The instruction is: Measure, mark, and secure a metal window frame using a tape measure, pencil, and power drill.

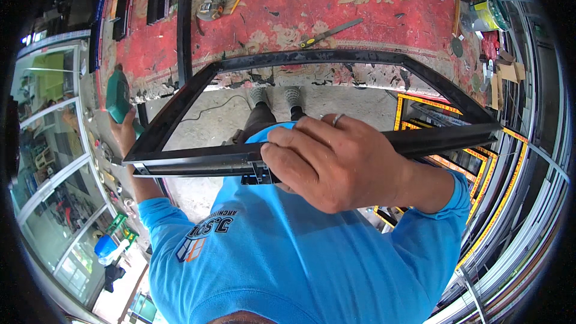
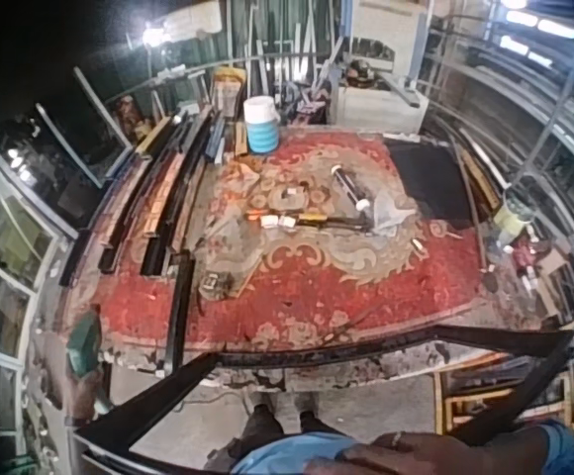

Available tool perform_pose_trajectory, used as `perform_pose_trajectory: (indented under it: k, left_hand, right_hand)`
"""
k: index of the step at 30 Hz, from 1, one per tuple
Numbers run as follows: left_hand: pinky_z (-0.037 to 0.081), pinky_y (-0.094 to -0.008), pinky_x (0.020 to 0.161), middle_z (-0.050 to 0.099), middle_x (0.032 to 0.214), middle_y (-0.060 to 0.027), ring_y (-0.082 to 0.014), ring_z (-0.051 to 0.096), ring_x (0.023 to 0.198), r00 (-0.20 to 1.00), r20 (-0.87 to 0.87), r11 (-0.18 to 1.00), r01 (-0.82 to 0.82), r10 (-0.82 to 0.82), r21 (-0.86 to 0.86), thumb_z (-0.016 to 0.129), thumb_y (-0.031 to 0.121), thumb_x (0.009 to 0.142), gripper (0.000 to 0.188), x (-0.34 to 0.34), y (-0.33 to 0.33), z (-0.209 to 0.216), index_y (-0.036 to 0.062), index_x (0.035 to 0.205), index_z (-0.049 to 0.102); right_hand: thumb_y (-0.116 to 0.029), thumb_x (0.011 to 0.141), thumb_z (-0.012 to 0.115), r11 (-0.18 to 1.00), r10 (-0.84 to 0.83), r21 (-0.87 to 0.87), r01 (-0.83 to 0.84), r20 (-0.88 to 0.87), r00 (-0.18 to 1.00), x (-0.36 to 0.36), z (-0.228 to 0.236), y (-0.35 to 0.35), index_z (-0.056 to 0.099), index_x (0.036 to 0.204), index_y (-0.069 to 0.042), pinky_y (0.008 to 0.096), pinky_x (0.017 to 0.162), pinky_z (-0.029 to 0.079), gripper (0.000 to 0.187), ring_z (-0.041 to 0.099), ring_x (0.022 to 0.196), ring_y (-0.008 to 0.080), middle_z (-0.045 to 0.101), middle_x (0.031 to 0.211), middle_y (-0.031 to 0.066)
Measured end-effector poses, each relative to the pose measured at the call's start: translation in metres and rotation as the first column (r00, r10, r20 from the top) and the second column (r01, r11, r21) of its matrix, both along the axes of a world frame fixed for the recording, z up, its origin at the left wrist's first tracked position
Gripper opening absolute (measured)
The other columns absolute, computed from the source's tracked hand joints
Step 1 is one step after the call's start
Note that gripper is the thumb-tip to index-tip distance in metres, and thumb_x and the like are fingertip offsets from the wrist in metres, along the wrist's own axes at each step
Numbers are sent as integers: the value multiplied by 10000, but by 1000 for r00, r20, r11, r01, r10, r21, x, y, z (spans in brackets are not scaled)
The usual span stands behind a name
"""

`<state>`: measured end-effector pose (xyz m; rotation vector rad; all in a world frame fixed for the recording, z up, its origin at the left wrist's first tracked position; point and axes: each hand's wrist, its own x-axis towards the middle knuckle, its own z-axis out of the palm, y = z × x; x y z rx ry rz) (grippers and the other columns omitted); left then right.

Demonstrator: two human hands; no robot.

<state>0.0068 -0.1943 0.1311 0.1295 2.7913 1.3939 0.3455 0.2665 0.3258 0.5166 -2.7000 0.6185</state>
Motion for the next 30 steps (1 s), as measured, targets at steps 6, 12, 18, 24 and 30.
perform_pose_trajectory:
  k: [6,12,18,24,30]
  left_hand:
    - [559,-347,818,726,1062,-68,-173,676,901,1000,19,1000,-2,2,30,867,166,838,544,-15,-14,-18,28,1321,658]
    - [589,-396,872,746,1099,-82,-208,706,964,1000,17,951,9,-15,309,909,228,830,623,-45,-58,-74,24,1359,651]
    - [577,-406,937,767,1152,-108,-227,722,1030,990,-137,993,26,-10,115,886,235,844,667,-39,-62,-74,47,1434,638]
    - [566,-373,902,739,1082,-89,-214,690,959,1000,-19,991,22,-19,131,875,224,820,651,-16,-36,-28,10,1390,646]
    - [565,-375,903,741,1076,-80,-209,695,964,999,-43,999,15,-13,52,897,253,816,610,-22,-35,-32,24,1332,667]
  right_hand:
    - [-264,740,863,998,-34,-52,33,-12,999,-24,3,14,671,1106,-80,368,670,606,452,752,836,232,700,936,60]
    - [-267,718,922,994,-18,-110,20,17,1000,-43,8,29,672,1118,-63,424,739,632,514,777,886,301,731,975,104]
    - [-335,742,964,996,6,-92,5,118,993,-46,14,35,700,1153,-45,442,822,660,568,804,969,327,801,1094,128]
    - [-328,732,948,997,-2,-76,8,80,997,-39,12,27,690,1141,-62,420,778,647,552,790,928,299,766,1039,103]
    - [-317,732,904,999,-20,-50,22,37,999,-39,10,26,661,1104,-65,395,721,628,510,765,870,263,706,950,91]
